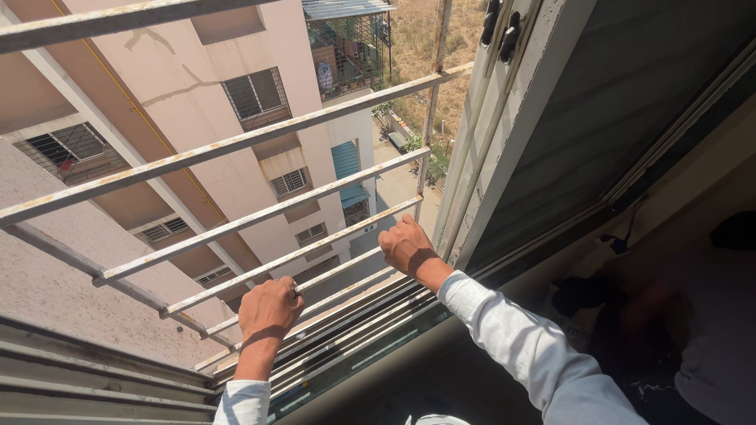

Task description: The person stands at an open window and rubs a small abrasive block along the horizontal metal bars of the window grill, working bar by bar to remove rust and residue. They reposition the block repeatedly along different bars and continue sanding across the grill.

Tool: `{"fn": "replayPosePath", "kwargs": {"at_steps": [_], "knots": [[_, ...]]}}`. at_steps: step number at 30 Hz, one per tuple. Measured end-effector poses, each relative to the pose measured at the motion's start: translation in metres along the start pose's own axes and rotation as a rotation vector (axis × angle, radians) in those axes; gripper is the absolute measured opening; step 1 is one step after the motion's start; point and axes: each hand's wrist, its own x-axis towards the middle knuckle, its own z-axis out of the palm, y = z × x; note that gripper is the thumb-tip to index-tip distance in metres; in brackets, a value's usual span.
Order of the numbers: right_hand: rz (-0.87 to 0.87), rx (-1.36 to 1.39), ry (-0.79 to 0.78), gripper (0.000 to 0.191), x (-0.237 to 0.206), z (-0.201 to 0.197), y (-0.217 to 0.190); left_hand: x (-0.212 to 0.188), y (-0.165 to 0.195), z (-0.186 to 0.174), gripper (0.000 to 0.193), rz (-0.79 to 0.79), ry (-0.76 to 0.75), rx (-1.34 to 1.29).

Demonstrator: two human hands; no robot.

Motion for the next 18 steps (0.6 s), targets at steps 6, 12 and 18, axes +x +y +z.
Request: {"fn": "replayPosePath", "kwargs": {"at_steps": [6,12,18], "knots": [[0.003,0.039,0.057,0.019,-0.003,0.011,0.010,-0.021,-0.036,0.008,0.017,0.046,0.301,0.120],[0.013,0.023,0.086,0.022,0.000,0.023,0.020,-0.014,-0.041,0.007,0.010,-0.028,0.336,0.107],[0.027,0.009,0.080,0.021,0.001,0.019,0.020,0.025,0.039,0.008,0.015,-0.043,0.059,0.022]]}}
